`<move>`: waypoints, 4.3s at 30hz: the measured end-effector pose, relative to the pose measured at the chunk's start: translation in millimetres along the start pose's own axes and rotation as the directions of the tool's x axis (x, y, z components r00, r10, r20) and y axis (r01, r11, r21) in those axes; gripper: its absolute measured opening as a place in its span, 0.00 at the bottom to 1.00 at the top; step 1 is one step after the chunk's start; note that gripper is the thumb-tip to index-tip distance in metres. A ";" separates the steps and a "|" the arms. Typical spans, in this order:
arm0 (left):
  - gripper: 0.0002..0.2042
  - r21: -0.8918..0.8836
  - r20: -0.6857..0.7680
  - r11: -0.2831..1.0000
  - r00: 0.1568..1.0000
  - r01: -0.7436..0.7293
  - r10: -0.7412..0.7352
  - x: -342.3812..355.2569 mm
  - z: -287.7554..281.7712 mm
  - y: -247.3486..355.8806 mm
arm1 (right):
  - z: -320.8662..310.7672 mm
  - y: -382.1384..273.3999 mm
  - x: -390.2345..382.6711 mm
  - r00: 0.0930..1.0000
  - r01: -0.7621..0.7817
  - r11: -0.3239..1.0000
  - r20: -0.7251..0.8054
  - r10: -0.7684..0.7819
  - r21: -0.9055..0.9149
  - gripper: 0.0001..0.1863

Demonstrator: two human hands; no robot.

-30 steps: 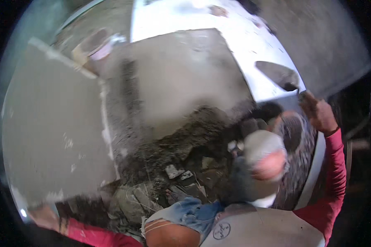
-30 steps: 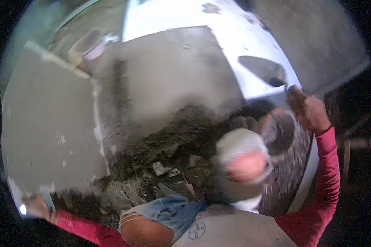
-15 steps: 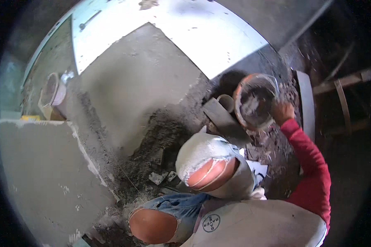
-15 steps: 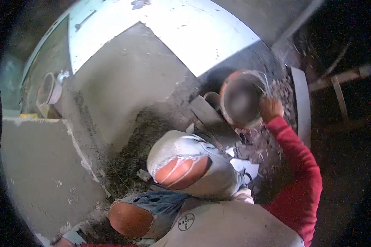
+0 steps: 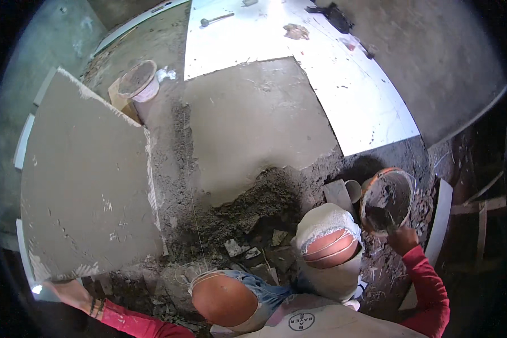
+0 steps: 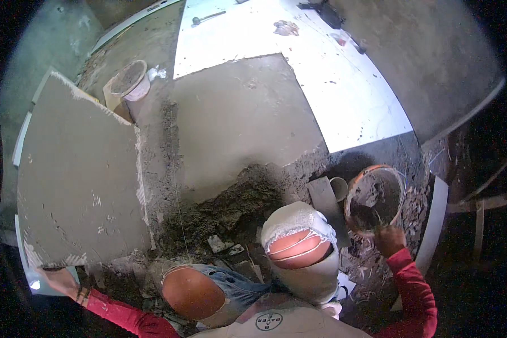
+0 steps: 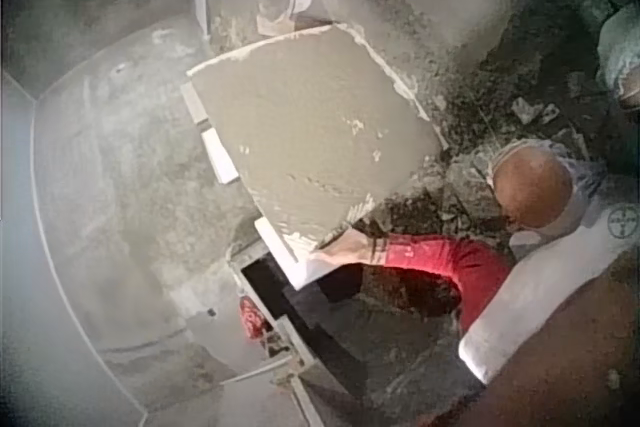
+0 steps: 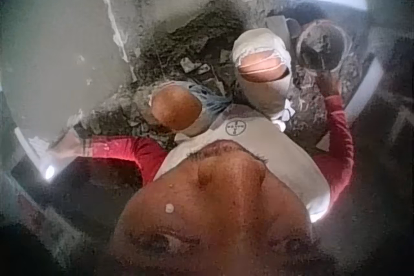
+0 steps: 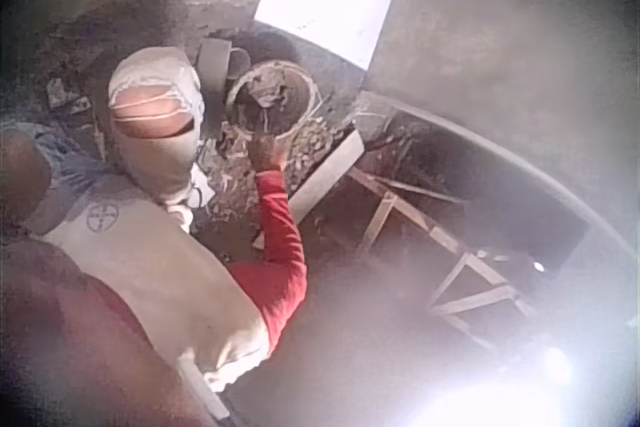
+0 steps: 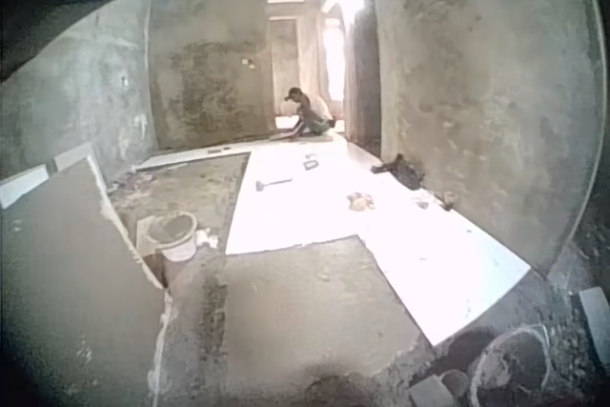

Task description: The person applies mortar to the back of a tile with a trowel, positions the tile on the floor, and taps it with a mallet.

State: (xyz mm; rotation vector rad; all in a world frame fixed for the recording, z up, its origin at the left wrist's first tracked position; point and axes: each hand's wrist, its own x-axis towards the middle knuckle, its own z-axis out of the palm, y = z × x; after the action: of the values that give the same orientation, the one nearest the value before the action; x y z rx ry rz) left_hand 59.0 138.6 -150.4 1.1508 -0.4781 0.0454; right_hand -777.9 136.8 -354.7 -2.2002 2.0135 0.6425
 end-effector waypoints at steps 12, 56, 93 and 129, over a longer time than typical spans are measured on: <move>0.27 -0.125 -0.107 0.992 0.993 0.033 -0.047 -10.1 17.1 27.3 | 1.6 34.9 -58.8 0.923 -0.183 0.241 0.083 0.376 0.953 0.17; 0.30 0.055 -0.153 0.973 0.961 -0.225 0.231 -7.6 37.7 3.6 | -342.5 -707.0 361.6 0.600 -0.520 -0.547 -0.175 -0.781 0.656 0.20; 0.32 0.318 -0.287 0.916 0.896 -0.246 0.340 -23.7 41.6 4.2 | -468.9 -656.5 318.6 0.532 -0.194 -0.612 -0.442 -0.722 0.767 0.22; 0.43 0.028 0.414 0.978 0.888 0.209 -0.201 15.4 -25.2 59.4 | -292.5 -663.4 44.5 0.514 0.016 -0.543 -0.473 -0.716 0.839 0.11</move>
State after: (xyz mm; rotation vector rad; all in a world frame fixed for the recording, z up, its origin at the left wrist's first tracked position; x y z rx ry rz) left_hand 65.1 182.6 -101.2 1.1913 -0.7280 -0.3963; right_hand -62.0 79.1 -246.1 -1.0831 0.2389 -0.5744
